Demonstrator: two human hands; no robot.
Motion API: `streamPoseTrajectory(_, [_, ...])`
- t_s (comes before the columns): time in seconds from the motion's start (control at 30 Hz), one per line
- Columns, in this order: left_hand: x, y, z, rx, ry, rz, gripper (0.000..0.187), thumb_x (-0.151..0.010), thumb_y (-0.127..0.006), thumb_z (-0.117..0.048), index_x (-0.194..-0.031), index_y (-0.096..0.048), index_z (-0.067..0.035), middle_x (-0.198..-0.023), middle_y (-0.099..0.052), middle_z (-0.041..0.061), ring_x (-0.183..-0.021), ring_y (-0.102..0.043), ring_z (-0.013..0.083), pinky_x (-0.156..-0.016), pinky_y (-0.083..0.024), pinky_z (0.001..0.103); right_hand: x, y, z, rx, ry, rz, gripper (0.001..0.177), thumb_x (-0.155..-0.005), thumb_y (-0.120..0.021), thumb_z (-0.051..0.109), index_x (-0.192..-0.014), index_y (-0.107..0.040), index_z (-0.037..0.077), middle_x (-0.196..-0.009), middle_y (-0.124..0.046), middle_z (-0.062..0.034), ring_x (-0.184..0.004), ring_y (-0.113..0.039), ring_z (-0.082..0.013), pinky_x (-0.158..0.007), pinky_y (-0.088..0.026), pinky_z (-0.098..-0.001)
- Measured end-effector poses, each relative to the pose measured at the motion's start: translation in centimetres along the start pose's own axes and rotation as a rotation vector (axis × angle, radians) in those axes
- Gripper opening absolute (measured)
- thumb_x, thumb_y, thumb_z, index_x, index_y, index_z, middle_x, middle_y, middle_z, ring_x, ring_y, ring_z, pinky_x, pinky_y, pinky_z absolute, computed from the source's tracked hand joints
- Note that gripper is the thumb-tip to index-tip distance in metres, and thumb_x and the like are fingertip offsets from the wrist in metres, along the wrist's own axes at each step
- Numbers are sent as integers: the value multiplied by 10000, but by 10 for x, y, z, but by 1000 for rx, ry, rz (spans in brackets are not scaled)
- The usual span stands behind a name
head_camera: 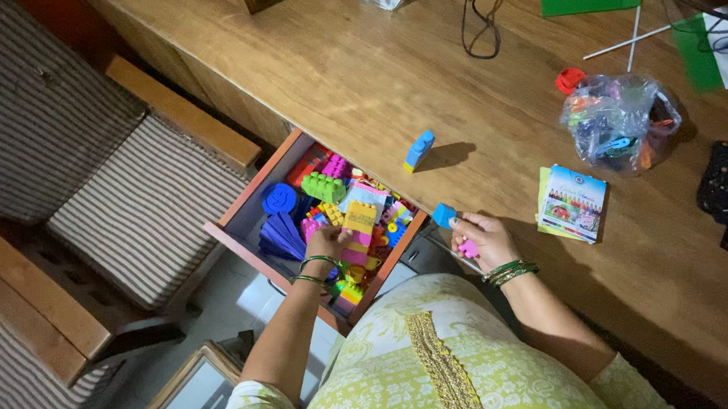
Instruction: The person picks up building blocks, small cards, and toy parts from a desk surface and places them into an open drawer, occasionally putting items into a plastic bag.
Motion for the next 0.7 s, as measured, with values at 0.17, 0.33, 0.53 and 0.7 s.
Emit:
streamPoseTrajectory(0.17, [-18,-10,-1,-23,-24,18,422,-902,-712,-431,-1093,-769,-59,-907,-774,158,-818,-752,259,-779,-567,387,4,-6,-5,66,12,-31,231,-954,-696,163,-1077,-653,-28,-683,-584,-31,-575,-596,-135,-487,-456,-261])
streamPoseTrajectory(0.33, [-28,-14,-8,-117,-36,0,406,-871,-719,-402,-1115,-771,-82,-997,-771,164,-934,-746,315,-828,-577,408,6,-7,-15,62,-4,-48,246,-938,-694,166,-1100,-678,-19,-683,-590,-24,-580,-607,-132,-494,-485,-265])
streamPoseTrajectory(0.53, [-37,-18,-12,-91,-78,-64,447,-853,-760,-381,-1185,-718,-84,-1050,-759,171,-982,-743,302,-864,-576,405,11,-13,-23,45,14,-69,251,-924,-703,159,-1102,-679,-16,-677,-582,-26,-568,-596,-138,-483,-471,-270])
streamPoseTrajectory(0.7, [-20,-9,-44,-160,-198,-70,403,-873,-726,-292,-1235,-724,-115,-1034,-725,210,-952,-715,356,-847,-562,444,11,-22,-26,75,10,-59,216,-942,-700,160,-1034,-655,-30,-684,-581,-29,-575,-599,-143,-481,-467,-273])
Point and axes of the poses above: each hand's wrist, its own x-axis away from the middle knuckle, its own y-axis out of the back of the hand, z = x × y, the point moved 8 cm from there along -x, towards the middle knuckle
